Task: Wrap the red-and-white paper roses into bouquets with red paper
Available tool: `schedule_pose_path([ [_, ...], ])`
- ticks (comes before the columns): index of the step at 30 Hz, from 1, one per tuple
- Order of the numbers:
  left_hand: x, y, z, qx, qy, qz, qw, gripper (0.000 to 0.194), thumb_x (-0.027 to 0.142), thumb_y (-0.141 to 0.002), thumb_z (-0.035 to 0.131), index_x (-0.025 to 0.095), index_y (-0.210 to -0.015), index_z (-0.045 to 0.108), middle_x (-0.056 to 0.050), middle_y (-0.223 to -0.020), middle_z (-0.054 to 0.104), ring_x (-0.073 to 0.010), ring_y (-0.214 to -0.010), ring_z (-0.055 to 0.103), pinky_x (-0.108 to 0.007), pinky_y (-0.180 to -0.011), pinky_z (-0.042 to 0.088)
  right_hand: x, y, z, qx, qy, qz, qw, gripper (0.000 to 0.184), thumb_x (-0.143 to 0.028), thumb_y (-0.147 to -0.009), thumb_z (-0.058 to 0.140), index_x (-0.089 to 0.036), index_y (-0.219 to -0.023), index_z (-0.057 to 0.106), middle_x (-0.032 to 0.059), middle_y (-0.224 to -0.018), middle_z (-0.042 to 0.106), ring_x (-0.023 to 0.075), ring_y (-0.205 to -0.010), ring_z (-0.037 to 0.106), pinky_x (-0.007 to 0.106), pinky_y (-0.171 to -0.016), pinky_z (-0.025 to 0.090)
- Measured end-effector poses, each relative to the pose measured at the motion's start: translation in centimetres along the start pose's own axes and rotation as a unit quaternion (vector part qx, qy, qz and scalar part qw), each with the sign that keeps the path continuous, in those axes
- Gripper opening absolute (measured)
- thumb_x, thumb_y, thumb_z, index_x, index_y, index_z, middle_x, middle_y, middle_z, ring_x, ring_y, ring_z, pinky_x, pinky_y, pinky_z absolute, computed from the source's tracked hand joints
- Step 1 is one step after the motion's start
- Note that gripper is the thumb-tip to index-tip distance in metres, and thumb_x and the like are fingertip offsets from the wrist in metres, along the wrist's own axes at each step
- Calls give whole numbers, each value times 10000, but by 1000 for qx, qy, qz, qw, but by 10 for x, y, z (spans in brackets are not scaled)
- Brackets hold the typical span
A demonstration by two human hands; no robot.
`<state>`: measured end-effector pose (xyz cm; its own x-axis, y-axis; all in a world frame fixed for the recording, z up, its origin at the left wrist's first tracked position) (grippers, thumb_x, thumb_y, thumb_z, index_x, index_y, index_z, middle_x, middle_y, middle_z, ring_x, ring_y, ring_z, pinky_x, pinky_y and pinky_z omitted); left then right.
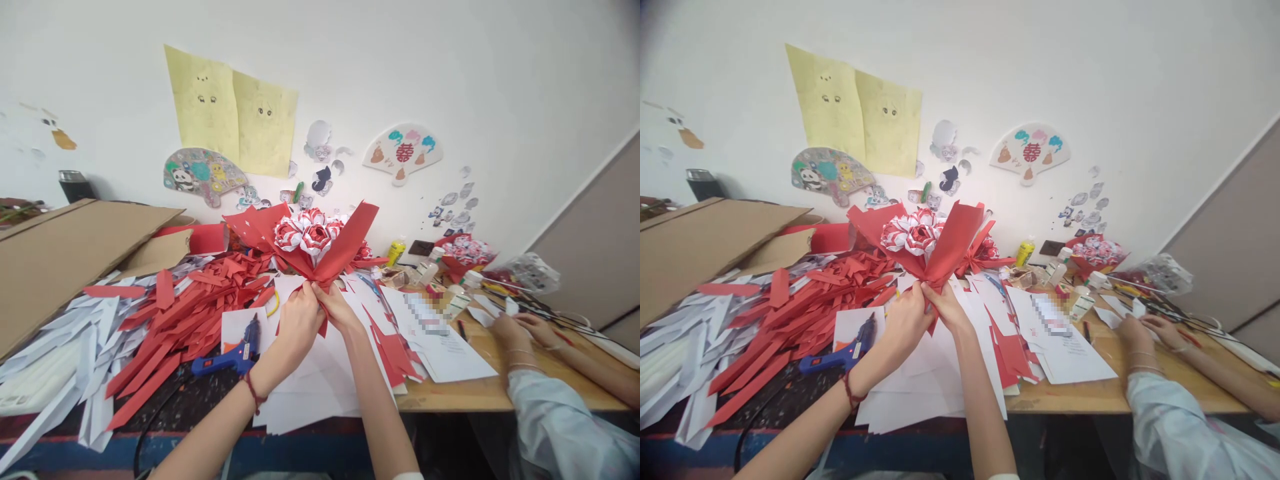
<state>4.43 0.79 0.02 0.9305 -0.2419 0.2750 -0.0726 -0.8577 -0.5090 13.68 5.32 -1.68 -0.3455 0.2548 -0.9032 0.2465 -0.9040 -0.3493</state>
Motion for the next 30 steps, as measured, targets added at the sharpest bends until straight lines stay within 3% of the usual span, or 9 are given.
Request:
schedule_pose_path([
  [8,3,-1,-6,-33,-12,2,999,206,65,-814,440,101,-995,530,-149,-855,680,-289,-791,679,-334,-638,475,2,8,1,55,14,18,998,550,-415,-790,745,-229,-1259,525,56,-1205,645,215,-1172,583,356,-1056,433],
  [13,6,0,-3,-40,-21,3,999,259,9,-862,349,81,-1015,546,-161,-907,673,-277,-873,667,-323,-653,480,6,7,2,69,-13,18,997,461,-445,-793,735,-232,-1155,547,44,-1111,669,205,-1042,638,345,-972,490],
  [16,7,6,-4,-29,-7,34,999,270,64,-880,405,65,-1117,534,-154,-930,678,-274,-884,653,-334,-682,488,5,4,-2,88,-14,-1,996,379,-415,-788,744,-215,-1062,572,28,-1020,678,187,-960,653,318,-916,507],
  [19,7,17,-15,0,10,83,996,293,116,-892,453,83,-1171,538,-135,-950,689,-253,-858,648,-342,-734,490,4,-1,-9,93,-11,8,996,367,-412,-759,765,-200,-999,585,26,-941,686,191,-892,663,322,-862,529],
  [21,2,22,-28,40,40,96,994,208,157,-922,439,137,-1055,598,-99,-895,689,-230,-815,640,-332,-733,481,5,-3,-12,80,-21,17,996,404,-424,-745,776,-202,-1021,582,34,-951,695,206,-901,670,339,-861,539],
  [23,-10,20,-42,102,94,65,988,198,225,-947,429,174,-941,620,-73,-843,680,-218,-812,629,-326,-745,471,7,-4,-14,61,-32,21,997,451,-444,-741,779,-206,-1070,581,50,-1006,701,226,-952,672,358,-883,543],
  [26,-38,5,-50,161,212,-31,963,226,338,-923,492,165,-995,619,-83,-937,686,-227,-886,621,-346,-806,471,11,-4,-13,39,-32,19,999,466,-470,-745,771,-208,-1093,605,69,-1076,697,251,-1040,656,377,-922,535],
  [28,-53,-12,-43,104,300,-38,947,319,428,-879,546,160,-1027,635,-92,-1008,693,-239,-920,621,-355,-810,484,14,-3,-11,27,-21,15,999,455,-473,-757,761,-209,-1100,622,76,-1109,692,258,-1088,638,381,-950,524],
  [30,-60,-27,-31,-9,406,14,914,374,454,-866,551,159,-1073,652,-99,-1079,697,-229,-932,632,-345,-818,500,17,-2,-10,17,-13,20,1000,473,-476,-761,757,-211,-1129,621,76,-1138,684,260,-1104,630,388,-967,517],
])
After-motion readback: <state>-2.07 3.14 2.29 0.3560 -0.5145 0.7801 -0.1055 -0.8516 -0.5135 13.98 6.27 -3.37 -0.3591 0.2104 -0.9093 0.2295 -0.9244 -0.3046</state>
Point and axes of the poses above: each hand's wrist, its own y-axis away from the middle knuckle, its own z-axis out of the palm, x = y × z, the point moved 3 cm from there along -y, towards the middle knuckle
